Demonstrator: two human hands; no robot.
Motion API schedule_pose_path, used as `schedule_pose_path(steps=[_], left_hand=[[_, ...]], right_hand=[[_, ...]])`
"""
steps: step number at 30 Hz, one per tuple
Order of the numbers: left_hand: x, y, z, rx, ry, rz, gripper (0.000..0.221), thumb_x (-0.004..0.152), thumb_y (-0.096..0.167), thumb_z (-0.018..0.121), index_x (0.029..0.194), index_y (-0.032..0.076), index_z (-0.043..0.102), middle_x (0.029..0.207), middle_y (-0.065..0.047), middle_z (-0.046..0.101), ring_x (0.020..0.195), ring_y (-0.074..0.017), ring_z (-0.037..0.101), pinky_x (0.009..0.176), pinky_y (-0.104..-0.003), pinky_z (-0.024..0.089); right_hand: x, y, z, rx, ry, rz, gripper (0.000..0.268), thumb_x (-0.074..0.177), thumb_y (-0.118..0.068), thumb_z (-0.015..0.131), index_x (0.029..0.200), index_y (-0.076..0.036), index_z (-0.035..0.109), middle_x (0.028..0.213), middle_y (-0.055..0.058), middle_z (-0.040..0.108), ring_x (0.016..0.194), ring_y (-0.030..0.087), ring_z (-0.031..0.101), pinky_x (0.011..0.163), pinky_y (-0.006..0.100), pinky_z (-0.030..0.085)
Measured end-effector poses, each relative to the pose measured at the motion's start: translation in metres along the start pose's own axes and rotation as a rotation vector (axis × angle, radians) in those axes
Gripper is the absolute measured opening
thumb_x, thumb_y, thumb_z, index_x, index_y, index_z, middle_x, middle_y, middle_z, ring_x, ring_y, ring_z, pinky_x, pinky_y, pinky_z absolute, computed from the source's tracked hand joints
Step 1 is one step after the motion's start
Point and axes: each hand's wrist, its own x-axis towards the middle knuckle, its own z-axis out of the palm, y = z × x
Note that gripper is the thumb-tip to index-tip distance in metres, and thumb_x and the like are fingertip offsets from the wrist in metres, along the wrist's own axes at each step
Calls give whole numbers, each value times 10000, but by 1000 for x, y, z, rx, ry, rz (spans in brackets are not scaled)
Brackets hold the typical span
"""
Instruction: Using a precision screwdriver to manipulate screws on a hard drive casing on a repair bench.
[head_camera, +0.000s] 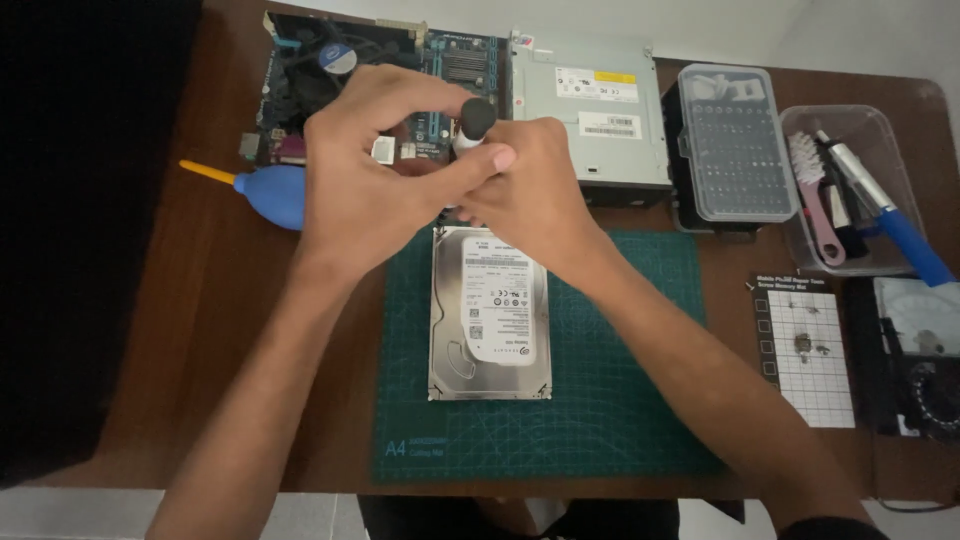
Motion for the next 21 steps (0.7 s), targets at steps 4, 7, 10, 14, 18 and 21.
schedule_pose_path(steps=[4,7,10,14,18,21], left_hand=[[-2,-2,0,36,44,86,204,781,82,817,887,34,649,884,-75,625,872,-202,536,822,-338,383],[-1,0,-7,-73,19,16,160,833,-17,746,958,-11,647,895,-126,638,778,-169,570,643,-247,488],[-4,3,-13,-38,26,-33,120,844,7,751,844,-40,640,774,-97,590,711,-158,532,626,-262,448],[1,6,-15,-156,-60,-138,68,861,-14,656,924,10,643,821,-48,612,673,-106,526,606,-218,443],[1,0,-15,-310,-157,-149,129,903,6,570,1025,26,610,983,-88,651,940,-181,647,788,-246,533],[4,9,-14,-334,-166,-139,191,864,95,647,1027,20,582,986,-82,644,939,-153,628,789,-220,507]], right_hand=[[0,9,-3,-125,57,-127,463,695,-19,633,511,-86,212,399,1,226,433,80,218,400,259,150],[3,-14,-22,131,-125,-258,374,760,-23,766,1021,-35,499,710,54,613,521,84,594,432,156,501],[4,-20,-33,327,-360,-83,389,786,-131,703,1063,-52,440,1009,99,578,706,145,629,571,194,567],[4,-14,-29,283,-373,-129,237,846,-66,627,1079,-64,586,905,82,665,671,128,631,551,191,529],[-3,9,-14,158,-151,-378,491,855,-49,764,1190,-248,466,739,-1,623,593,46,556,481,169,451],[-5,-11,-18,137,-152,-239,290,828,-34,693,768,-96,416,698,21,567,596,74,521,482,218,371]])
